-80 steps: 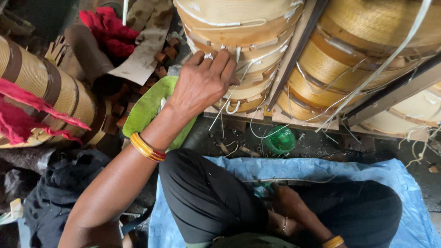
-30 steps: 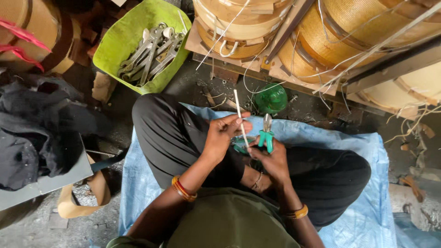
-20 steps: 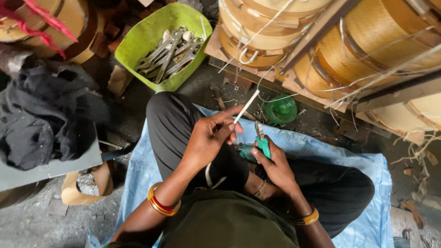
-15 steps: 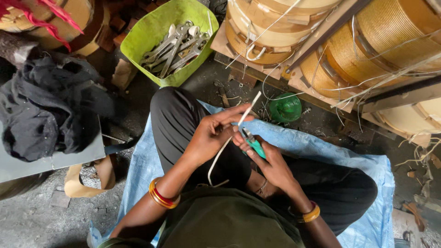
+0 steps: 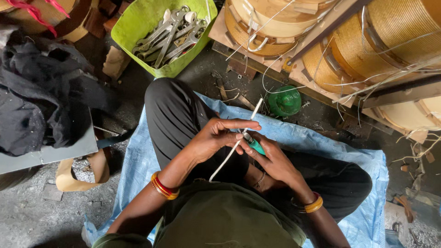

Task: The person sits on the floor and uses pliers to strip and cut white insulated wires. They then insert the stripped ends into slots on stacked cylindrical coils and secure them by hand.

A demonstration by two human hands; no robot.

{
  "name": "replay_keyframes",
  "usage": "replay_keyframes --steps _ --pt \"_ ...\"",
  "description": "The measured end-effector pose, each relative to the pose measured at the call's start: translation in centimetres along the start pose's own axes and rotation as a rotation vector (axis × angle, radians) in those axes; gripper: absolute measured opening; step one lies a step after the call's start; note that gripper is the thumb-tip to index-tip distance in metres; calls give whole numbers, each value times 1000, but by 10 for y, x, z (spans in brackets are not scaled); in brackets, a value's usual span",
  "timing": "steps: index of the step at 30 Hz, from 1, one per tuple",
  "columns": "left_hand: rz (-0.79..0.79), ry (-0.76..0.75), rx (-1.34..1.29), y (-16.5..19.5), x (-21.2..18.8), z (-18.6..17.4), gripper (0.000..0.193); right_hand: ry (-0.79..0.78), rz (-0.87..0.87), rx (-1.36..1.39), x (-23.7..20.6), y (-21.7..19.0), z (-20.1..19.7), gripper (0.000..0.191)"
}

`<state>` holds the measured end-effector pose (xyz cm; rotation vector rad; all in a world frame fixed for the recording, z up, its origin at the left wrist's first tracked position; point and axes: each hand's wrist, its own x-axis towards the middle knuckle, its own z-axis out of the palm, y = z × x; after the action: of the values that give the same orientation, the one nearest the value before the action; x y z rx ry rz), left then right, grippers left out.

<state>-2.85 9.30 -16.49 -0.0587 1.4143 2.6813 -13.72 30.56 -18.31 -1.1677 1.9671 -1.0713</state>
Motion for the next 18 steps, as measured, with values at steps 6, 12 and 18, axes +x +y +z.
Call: replay_keyframes --steps 6,12,18 --pt "39 -105 -10 -11 2 -4 39 -110 107 -8 -2 25 0 33" --pt "-55 -170 -13 -16 -1 -7 40 -114 17 -59 -3 42 7 27" --pt "-52 -160 -35 -18 -3 -16 41 -127 -88 -91 4 41 3 29"
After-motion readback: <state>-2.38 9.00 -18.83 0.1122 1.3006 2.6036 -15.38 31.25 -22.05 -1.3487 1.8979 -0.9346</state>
